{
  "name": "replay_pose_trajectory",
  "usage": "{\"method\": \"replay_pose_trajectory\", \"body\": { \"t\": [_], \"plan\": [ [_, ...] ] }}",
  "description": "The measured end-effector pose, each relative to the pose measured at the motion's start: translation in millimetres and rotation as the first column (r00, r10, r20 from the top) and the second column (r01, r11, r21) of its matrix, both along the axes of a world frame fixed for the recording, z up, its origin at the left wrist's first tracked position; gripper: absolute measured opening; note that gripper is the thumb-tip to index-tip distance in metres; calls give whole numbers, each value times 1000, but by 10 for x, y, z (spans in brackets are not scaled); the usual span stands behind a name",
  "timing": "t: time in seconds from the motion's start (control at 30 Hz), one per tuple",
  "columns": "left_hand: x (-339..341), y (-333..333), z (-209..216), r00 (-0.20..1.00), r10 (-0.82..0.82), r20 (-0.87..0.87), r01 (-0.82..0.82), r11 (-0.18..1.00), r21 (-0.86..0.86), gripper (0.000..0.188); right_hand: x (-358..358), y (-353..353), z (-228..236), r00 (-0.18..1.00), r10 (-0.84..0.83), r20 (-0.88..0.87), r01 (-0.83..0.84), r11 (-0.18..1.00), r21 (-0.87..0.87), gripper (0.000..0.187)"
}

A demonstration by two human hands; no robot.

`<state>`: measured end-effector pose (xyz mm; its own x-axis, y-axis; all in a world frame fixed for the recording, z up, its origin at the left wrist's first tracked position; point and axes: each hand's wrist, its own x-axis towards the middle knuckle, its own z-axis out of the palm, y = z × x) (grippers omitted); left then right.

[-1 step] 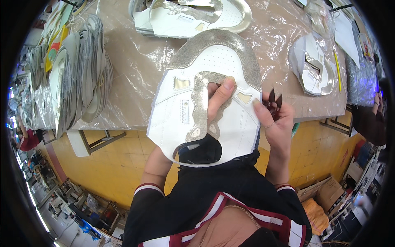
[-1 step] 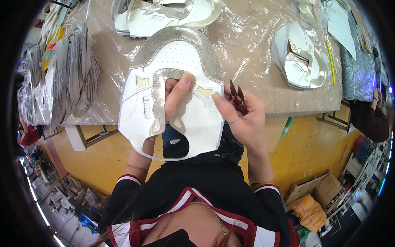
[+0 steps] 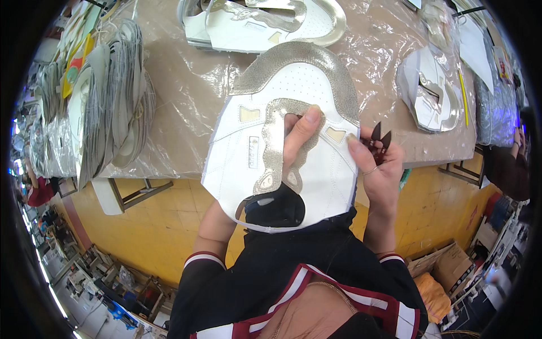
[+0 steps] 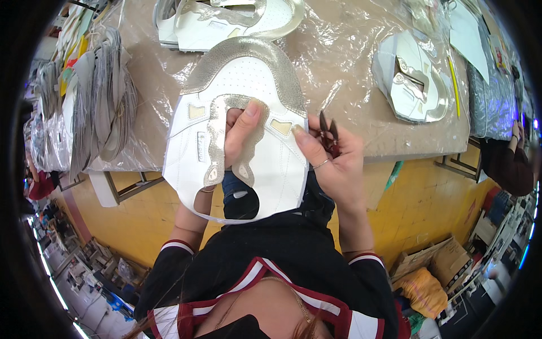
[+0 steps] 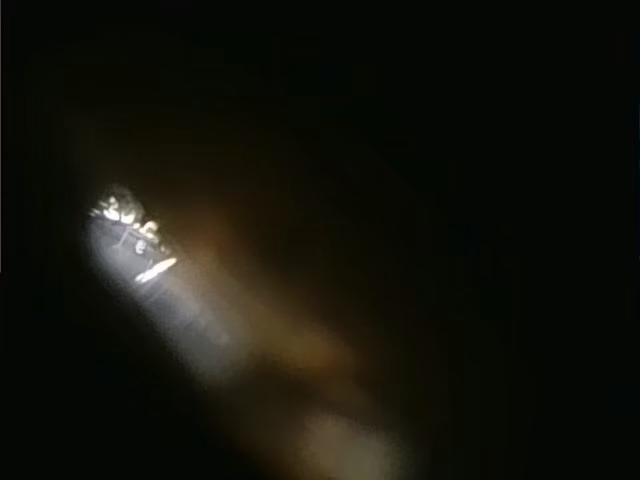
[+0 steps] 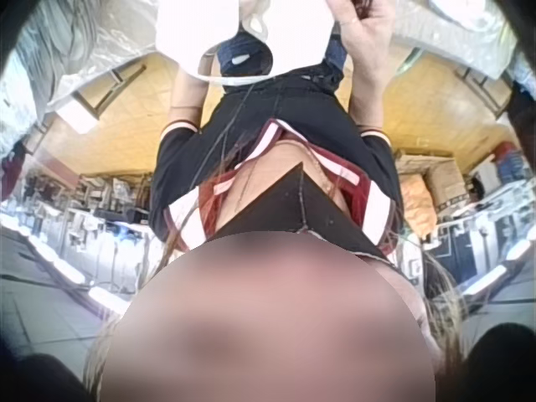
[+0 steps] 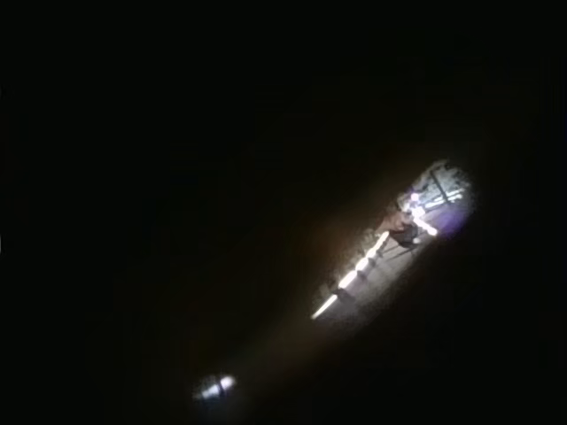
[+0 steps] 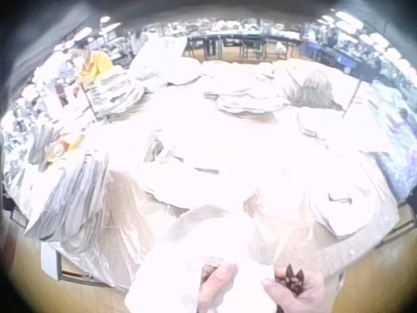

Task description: The person picks up a stack of white fabric pieces and uses small scissors to trim excess material from the edges. The person works on several pieces one at a time, placing trimmed pieces on the table.

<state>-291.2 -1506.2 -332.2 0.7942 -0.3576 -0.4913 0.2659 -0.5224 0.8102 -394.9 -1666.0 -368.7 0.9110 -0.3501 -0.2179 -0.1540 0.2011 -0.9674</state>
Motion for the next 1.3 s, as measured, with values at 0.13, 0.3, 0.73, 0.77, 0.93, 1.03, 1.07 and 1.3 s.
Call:
{"method": "replay_pose_trajectory", "body": {
  "t": [0.13, 0.3, 0.73, 0.77, 0.93, 1.03, 1.07, 1.3],
  "plan": [
    [-42, 53, -288, 999, 33, 37, -25, 978, -206, 45, 5, 40, -110, 994, -81, 75, 84, 996, -42, 26],
    [8, 180, -802, 941, -213, -262, -158, 407, -900, 48, 2, -108, -224, 925, -290, 247, 328, 936, -128, 27],
    [-73, 152, -820, 922, -239, -304, -213, 343, -915, 54, 41, -310, -232, 906, -361, 221, 404, 893, -198, 30],
    [-61, 150, -815, 917, -244, -315, -224, 340, -914, 51, 37, -310, -239, 902, -375, 213, 416, 886, -203, 29],
    [-36, 106, -742, 925, -181, -335, -247, 385, -889, 46, 10, -323, -290, 887, -389, 248, 436, 883, -174, 27],
    [-40, 92, -680, 926, -128, -356, -262, 463, -847, 47, 1, -327, -309, 885, -393, 248, 438, 884, -162, 27],
    [-43, 90, -665, 927, -113, -358, -264, 482, -835, 47, 2, -329, -307, 882, -409, 236, 451, 876, -169, 27],
    [-102, 22, -672, 969, 3, -248, -203, 585, -785, 32, 51, -322, -196, 914, -340, 222, 379, 521, -765, 46]
  ]
}}
